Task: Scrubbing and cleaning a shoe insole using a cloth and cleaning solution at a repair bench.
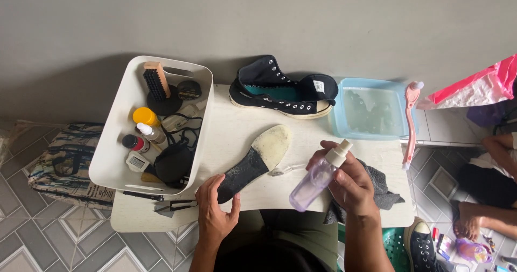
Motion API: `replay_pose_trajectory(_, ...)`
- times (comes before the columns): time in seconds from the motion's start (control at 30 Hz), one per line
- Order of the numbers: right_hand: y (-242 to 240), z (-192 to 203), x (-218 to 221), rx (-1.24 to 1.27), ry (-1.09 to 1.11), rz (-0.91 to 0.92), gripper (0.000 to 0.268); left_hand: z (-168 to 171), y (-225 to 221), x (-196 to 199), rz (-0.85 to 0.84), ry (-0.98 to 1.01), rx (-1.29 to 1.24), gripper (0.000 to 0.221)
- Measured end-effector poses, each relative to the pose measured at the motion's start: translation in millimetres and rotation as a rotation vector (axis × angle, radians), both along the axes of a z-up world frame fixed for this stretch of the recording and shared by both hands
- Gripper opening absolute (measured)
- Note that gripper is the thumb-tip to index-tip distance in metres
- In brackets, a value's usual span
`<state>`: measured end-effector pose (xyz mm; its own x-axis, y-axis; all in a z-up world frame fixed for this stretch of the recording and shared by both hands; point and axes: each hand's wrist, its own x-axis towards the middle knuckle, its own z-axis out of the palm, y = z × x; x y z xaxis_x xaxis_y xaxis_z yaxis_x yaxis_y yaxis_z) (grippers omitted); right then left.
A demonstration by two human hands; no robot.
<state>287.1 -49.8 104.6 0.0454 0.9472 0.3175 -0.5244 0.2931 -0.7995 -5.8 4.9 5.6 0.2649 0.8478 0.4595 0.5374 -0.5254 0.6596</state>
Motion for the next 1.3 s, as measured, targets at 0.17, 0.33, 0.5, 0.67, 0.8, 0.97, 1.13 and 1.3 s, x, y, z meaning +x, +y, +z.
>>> replay_pose_trajectory(0.17, -4, -13, -3, 0.008, 0.079, 0.026, 0.057, 5, 0, 1, -0.005, 0.001, -0.009, 0.058)
replay_pose_trajectory(0.33, 11, -19, -21, -0.186, 0.029, -0.043, 0.036, 9, 2, 3, 0.012, -0.002, 0.036, 0.054)
replay_pose_trajectory(0.5, 34, -10, -54, -0.658, -1.006, -0.358, 0.072, -9, 6, 0, 0.033, -0.068, 0.066, 0.051)
replay_pose_trajectory(0.67, 42, -23, -66, -0.685, -1.399, -0.264, 0.062, -12, 7, -1, 0.041, -0.071, 0.062, 0.052)
replay_pose_trajectory(0.8, 44, -36, -65, -0.642, -1.488, -0.254, 0.044, -15, 8, -2, 0.039, -0.076, 0.061, 0.053)
replay_pose_trajectory(0.97, 49, -49, -63, -0.634, -1.555, -0.173, 0.047, -16, 8, -3, 0.026, -0.076, 0.056, 0.052)
replay_pose_trajectory(1.13, 65, -46, -58, -0.636, -1.526, -0.219, 0.046, -16, 8, -4, 0.019, -0.081, 0.054, 0.052)
replay_pose_trajectory(1.3, 76, -29, -52, -0.615, -1.592, -0.303, 0.048, -16, 7, -5, 0.021, -0.067, 0.046, 0.052)
